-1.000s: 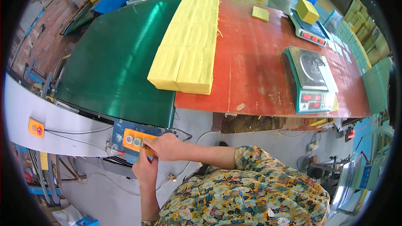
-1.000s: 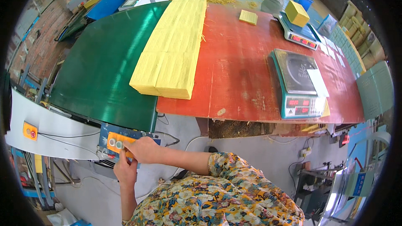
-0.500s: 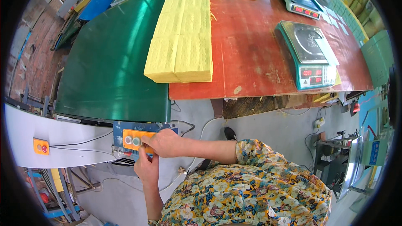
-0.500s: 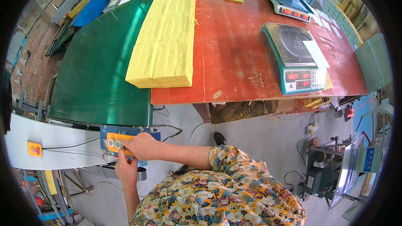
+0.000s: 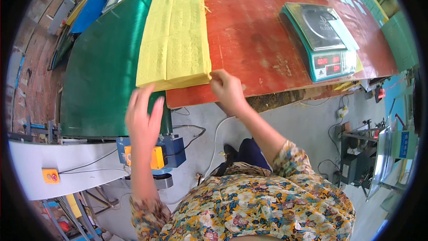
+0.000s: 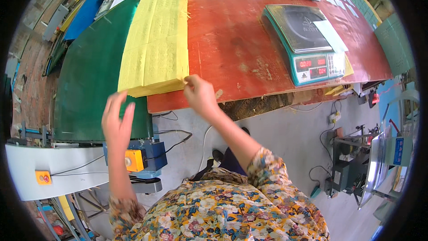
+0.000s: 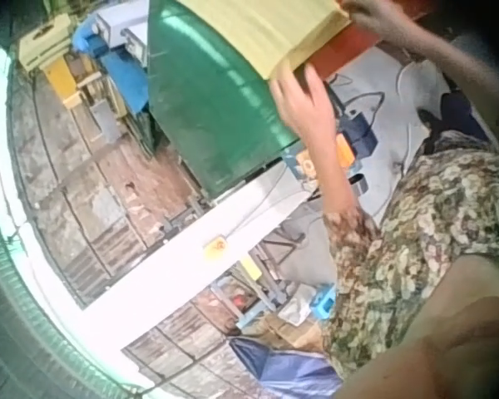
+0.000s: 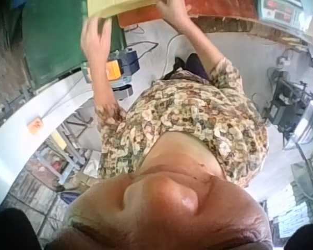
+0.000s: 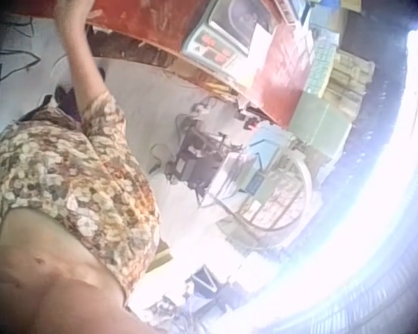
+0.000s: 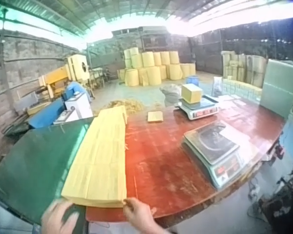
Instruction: Stack, weigh, and apply elastic bands to yellow paper products in a paper mill or factory setting.
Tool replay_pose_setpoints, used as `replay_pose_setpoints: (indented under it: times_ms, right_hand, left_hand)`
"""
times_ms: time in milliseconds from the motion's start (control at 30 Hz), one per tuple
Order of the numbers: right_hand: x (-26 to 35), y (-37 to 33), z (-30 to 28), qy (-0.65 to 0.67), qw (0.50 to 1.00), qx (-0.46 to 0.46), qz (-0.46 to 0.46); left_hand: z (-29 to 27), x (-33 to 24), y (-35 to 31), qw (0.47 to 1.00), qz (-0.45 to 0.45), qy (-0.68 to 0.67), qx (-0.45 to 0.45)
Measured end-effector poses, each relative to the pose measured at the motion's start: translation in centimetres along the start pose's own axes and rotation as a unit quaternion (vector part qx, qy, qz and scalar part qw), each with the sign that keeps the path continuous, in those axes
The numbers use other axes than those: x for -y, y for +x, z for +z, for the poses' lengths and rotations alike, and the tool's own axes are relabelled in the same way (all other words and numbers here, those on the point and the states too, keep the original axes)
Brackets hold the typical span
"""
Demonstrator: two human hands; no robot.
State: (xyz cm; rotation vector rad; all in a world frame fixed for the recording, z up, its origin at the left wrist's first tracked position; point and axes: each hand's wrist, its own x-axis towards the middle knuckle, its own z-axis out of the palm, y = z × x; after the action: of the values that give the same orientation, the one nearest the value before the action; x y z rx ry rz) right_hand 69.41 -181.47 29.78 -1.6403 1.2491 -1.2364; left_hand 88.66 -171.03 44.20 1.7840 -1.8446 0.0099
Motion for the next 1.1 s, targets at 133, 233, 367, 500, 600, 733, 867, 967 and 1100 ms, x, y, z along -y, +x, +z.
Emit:
replay_pose_setpoints:
  times_ms: [133, 233, 367, 500, 600, 733, 867, 967, 1100]
  right_hand:
    - [-3.3, 6.2, 0.7, 0.12, 0.947, 0.122, 0.271]
    - [-3.7, 8.7, 1.7, 0.088, 0.933, 0.185, 0.296]
    - [-3.5, 9.6, 0.9, 0.094, 0.929, 0.224, 0.279]
    - [-4.8, 8.4, -2.0, 0.16, 0.894, 0.3, 0.292]
    - [-5.6, 6.1, -5.0, 0.408, 0.759, 0.389, 0.326]
    - [-4.7, 7.2, -4.0, 0.359, 0.801, 0.366, 0.31]
    - [-4.4, 8.6, -0.9, 0.366, 0.825, 0.306, 0.304]
    - [-4.2, 8.8, -0.4, 0.296, 0.864, 0.303, 0.27]
    - [-2.5, 9.3, -0.6, 0.219, 0.895, 0.301, 0.244]
  left_hand:
    - [7.0, 2.8, 10.1, 0.997, 0.08, 0.018, 0.011]
    - [11.8, 4.5, 13.8, 0.997, 0.072, 0.03, 0.029]
    - [15.7, 5.0, 13.9, 0.995, 0.06, 0.063, 0.04]
    - [15.9, 4.9, 13.5, 0.996, 0.06, 0.055, 0.035]
    - [15.6, 4.9, 13.0, 0.997, 0.042, 0.04, 0.043]
    - [15.9, 4.4, 13.4, 0.998, 0.05, 0.042, 0.024]
    - [16.0, 4.0, 13.6, 0.997, 0.044, 0.05, 0.025]
    - [16.2, 3.4, 13.2, 0.997, 0.039, 0.06, 0.024]
    - [16.2, 3.6, 13.0, 0.998, 0.044, 0.041, -0.002]
